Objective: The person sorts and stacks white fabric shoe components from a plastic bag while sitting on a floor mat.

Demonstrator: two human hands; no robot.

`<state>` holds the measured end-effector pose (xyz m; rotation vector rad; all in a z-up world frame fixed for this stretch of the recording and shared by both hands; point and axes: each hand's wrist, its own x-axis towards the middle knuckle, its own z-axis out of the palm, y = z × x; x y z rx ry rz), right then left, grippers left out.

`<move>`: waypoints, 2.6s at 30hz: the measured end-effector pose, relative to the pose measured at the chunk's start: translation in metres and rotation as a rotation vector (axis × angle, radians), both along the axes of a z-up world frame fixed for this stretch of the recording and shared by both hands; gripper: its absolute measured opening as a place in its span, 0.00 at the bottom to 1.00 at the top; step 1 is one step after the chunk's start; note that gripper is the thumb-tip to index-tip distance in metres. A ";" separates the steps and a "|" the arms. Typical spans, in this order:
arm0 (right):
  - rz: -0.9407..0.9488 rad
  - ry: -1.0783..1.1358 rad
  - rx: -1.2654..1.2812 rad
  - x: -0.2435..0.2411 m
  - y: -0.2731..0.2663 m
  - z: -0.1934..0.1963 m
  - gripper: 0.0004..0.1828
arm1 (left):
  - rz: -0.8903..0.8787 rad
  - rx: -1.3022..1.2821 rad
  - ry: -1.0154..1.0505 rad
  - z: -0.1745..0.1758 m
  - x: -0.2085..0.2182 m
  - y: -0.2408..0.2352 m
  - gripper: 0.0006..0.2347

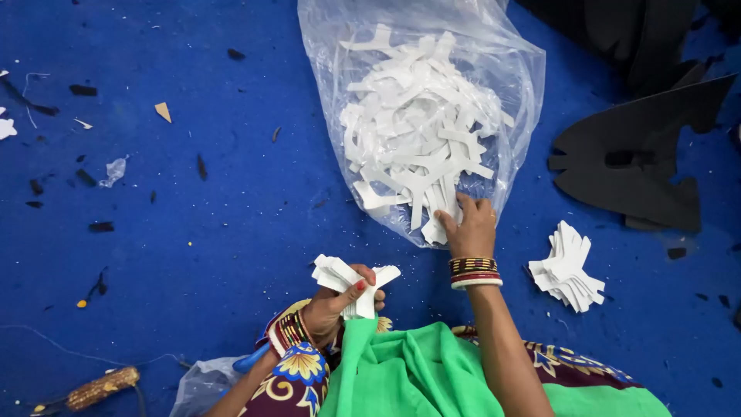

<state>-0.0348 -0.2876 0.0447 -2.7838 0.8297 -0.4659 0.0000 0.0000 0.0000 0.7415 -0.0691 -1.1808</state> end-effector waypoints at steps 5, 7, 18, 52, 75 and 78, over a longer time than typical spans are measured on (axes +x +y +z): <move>-0.065 0.017 0.179 -0.010 0.010 0.014 0.16 | 0.004 0.039 0.018 0.013 0.001 -0.001 0.11; -0.029 -0.038 0.140 -0.021 0.012 0.016 0.14 | 0.002 0.029 0.029 0.013 0.001 0.000 0.11; -0.395 -0.600 1.252 -0.088 -0.033 0.063 0.08 | -0.005 0.026 0.077 0.012 0.003 -0.001 0.11; -0.079 0.102 0.002 -0.025 0.023 0.028 0.16 | 0.052 -0.099 0.105 0.011 0.000 -0.003 0.10; -0.188 -0.061 1.014 -0.139 -0.073 0.085 0.20 | 0.049 -0.163 0.155 -0.001 0.001 -0.003 0.07; -0.307 -0.151 0.944 -0.173 -0.111 0.075 0.20 | 0.060 -0.120 0.162 0.000 0.001 -0.003 0.08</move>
